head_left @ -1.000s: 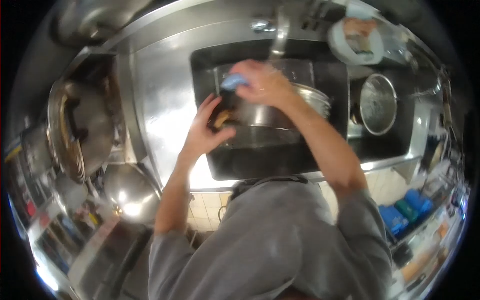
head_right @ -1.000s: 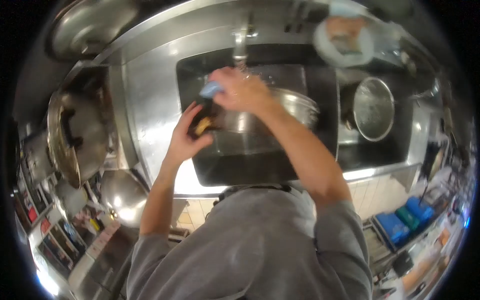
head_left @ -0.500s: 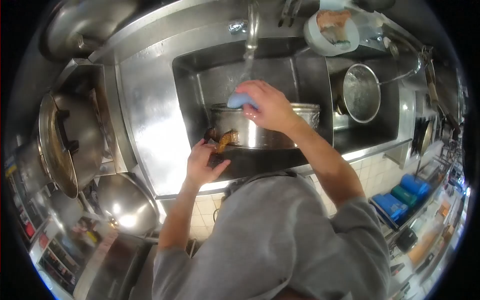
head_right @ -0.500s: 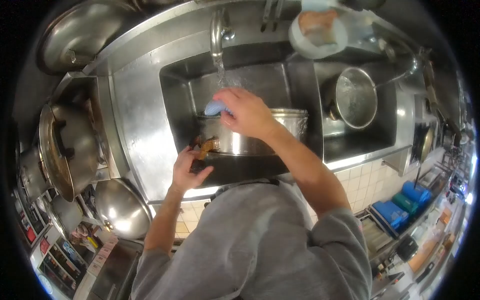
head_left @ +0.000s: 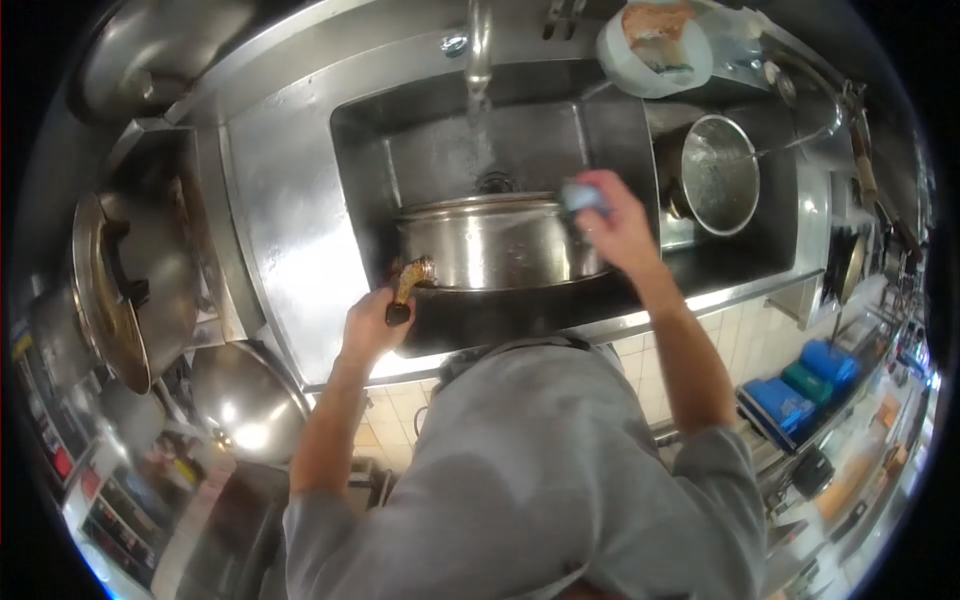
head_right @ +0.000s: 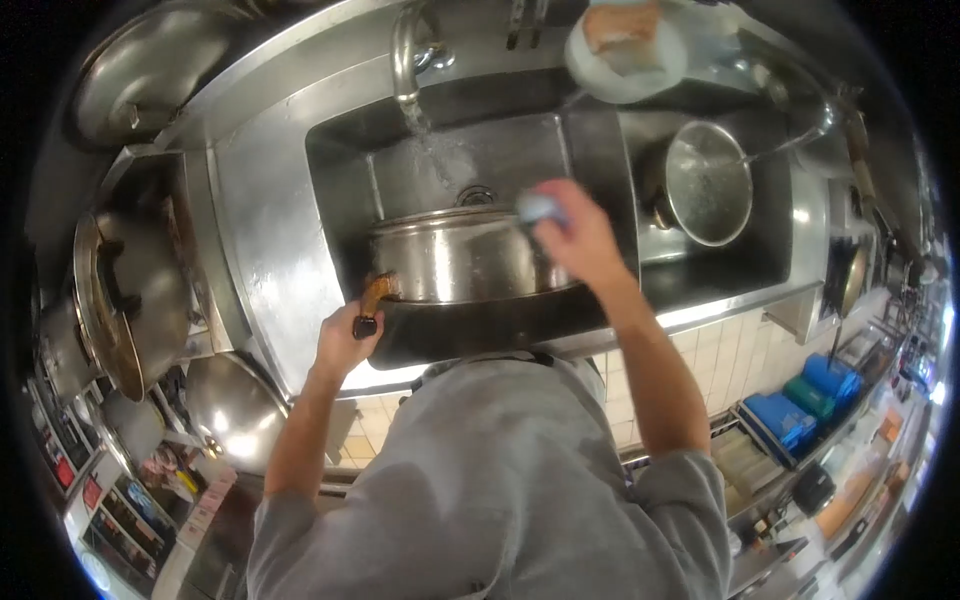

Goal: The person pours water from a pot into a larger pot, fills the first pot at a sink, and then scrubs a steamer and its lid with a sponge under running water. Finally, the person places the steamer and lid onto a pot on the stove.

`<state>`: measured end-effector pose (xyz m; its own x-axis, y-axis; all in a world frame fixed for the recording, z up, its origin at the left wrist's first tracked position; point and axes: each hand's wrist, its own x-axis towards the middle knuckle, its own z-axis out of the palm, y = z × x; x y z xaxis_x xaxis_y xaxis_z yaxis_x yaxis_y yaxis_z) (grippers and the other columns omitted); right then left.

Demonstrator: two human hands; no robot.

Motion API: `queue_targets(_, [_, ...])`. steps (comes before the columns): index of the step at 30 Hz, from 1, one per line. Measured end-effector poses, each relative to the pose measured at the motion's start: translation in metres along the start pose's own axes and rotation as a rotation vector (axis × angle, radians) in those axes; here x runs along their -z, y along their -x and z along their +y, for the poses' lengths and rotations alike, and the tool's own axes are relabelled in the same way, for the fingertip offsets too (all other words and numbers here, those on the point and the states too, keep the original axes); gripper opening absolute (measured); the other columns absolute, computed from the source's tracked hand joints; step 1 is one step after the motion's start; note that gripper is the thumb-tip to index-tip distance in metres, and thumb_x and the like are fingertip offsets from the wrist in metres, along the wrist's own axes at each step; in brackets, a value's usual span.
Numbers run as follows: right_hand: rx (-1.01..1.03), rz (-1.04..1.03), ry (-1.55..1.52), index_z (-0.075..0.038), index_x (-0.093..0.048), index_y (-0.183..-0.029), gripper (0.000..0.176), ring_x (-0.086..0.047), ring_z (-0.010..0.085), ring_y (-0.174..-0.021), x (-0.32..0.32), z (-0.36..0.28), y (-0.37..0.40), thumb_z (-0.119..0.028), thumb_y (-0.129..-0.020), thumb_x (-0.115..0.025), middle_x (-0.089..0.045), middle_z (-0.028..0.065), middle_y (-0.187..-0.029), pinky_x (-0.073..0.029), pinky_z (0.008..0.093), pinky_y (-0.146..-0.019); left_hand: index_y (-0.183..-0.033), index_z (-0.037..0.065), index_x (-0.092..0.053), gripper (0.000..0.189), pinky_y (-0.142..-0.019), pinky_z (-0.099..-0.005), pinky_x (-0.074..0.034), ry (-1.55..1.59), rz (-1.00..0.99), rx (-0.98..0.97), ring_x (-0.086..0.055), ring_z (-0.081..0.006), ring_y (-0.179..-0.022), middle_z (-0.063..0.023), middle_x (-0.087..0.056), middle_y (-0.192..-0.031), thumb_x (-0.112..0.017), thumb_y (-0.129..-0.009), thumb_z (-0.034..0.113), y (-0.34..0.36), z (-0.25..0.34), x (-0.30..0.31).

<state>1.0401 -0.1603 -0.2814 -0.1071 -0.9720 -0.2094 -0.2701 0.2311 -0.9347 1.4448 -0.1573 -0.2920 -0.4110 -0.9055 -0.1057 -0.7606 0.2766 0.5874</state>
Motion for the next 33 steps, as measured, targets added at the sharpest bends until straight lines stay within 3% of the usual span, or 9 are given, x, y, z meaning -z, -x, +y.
queue_targets(2, [-0.080,0.054,0.104,-0.003,-0.056,-0.126,0.036,-0.059,0.0093,-0.090,0.023,0.018,0.005,-0.003,-0.090,-0.057,-0.063,0.0032,-0.101,-0.051,0.0259,-0.075,-0.096,0.004,-0.069,0.026,-0.065,-0.0386,-0.055,-0.001,-0.096,0.041,-0.068,-0.0337,-0.072,-0.0160,-0.068,-0.079,-0.081,-0.082,0.022,-0.006,0.000,0.005])
queue_targets(5, [-0.161,-0.019,0.210,-0.004,-0.056,-0.126,0.037,-0.059,0.0092,-0.091,0.029,-0.002,0.005,-0.003,-0.090,-0.059,-0.063,0.0039,-0.101,-0.052,0.0268,-0.074,-0.095,0.003,-0.069,0.035,-0.069,-0.0382,-0.056,0.040,-0.175,0.069,-0.068,-0.0336,-0.076,-0.0168,-0.069,-0.083,-0.084,-0.080,0.031,-0.015,0.034,0.032])
queue_targets(7, [0.132,-0.091,0.294,-0.005,-0.056,-0.127,0.036,-0.059,0.0090,-0.092,0.034,0.003,-0.004,-0.007,-0.092,-0.062,-0.063,0.0039,-0.102,-0.052,0.0269,-0.076,-0.095,0.002,-0.069,0.038,-0.070,-0.0382,-0.056,0.056,-0.216,0.046,-0.069,-0.0338,-0.078,-0.0171,-0.070,-0.085,-0.085,-0.080,0.034,-0.019,0.044,0.035])
queue_targets(10, [-0.129,-0.292,0.121,-0.006,-0.059,-0.126,0.035,-0.066,0.0165,-0.093,0.055,0.001,-0.018,-0.014,-0.092,-0.067,-0.069,0.0101,-0.106,-0.055,0.0322,-0.080,-0.096,0.002,-0.071,0.039,-0.068,-0.0380,-0.055,-0.045,-0.223,0.056,-0.069,-0.0351,-0.074,-0.0170,-0.070,-0.081,-0.082,-0.083,0.036,-0.015,0.035,0.020])
queue_targets(12, [-0.115,-0.360,0.138,-0.007,-0.059,-0.127,0.036,-0.066,0.0164,-0.093,0.065,-0.001,-0.029,-0.016,-0.093,-0.068,-0.068,0.0092,-0.108,-0.055,0.0321,-0.080,-0.085,0.002,-0.069,0.047,-0.067,-0.0458,-0.054,-0.035,-0.218,0.207,-0.066,-0.0401,-0.071,-0.0192,-0.066,-0.074,-0.074,-0.086,0.049,-0.020,0.023,0.012])
queue_targets(15, [-0.224,-0.513,0.189,-0.007,-0.057,-0.128,0.035,-0.060,0.0109,-0.094,0.072,-0.011,-0.042,-0.013,-0.094,-0.065,-0.064,0.0050,-0.105,-0.051,0.0277,-0.083,-0.080,0.002,-0.069,0.043,-0.063,-0.0468,-0.052,-0.002,-0.210,0.176,-0.065,-0.0401,-0.068,-0.0198,-0.066,-0.071,-0.071,-0.090,0.043,-0.029,0.026,0.017])
queue_targets(23, [-0.262,-0.728,0.408,-0.005,-0.060,-0.121,0.033,-0.065,0.0173,-0.095,0.088,-0.011,-0.057,-0.009,-0.088,-0.064,-0.066,0.0092,-0.103,-0.052,0.0323,-0.083,-0.077,0.004,-0.070,0.034,-0.059,-0.0440,-0.051,-0.010,-0.129,0.156,-0.063,-0.0367,-0.062,-0.0169,-0.064,-0.065,-0.070,-0.091,0.035,-0.033,0.022,0.010])
queue_targets(26, [-0.071,-0.778,0.448,-0.005,-0.061,-0.119,0.032,-0.066,0.0203,-0.095,0.080,-0.016,-0.066,-0.007,-0.087,-0.063,-0.067,0.0103,-0.102,-0.052,0.0337,-0.084,-0.071,0.004,-0.067,0.036,-0.056,-0.0448,-0.049,0.000,-0.107,0.127,-0.060,-0.0364,-0.059,-0.0169,-0.061,-0.062,-0.070,-0.092,0.033,-0.037,0.026,0.013])
queue_targets(33, [0.033,-0.879,0.480,-0.007,-0.059,-0.116,0.028,-0.067,0.0325,-0.095,0.033,-0.072,-0.089,-0.010,-0.088,-0.062,-0.068,0.0148,-0.103,-0.051,0.0426,-0.082,-0.067,0.004,-0.062,0.040,-0.055,-0.0457,-0.048,0.016,-0.086,0.170,-0.058,-0.0363,-0.058,-0.0160,-0.058,-0.060,-0.070,-0.092,0.033,-0.038,0.025,0.010])
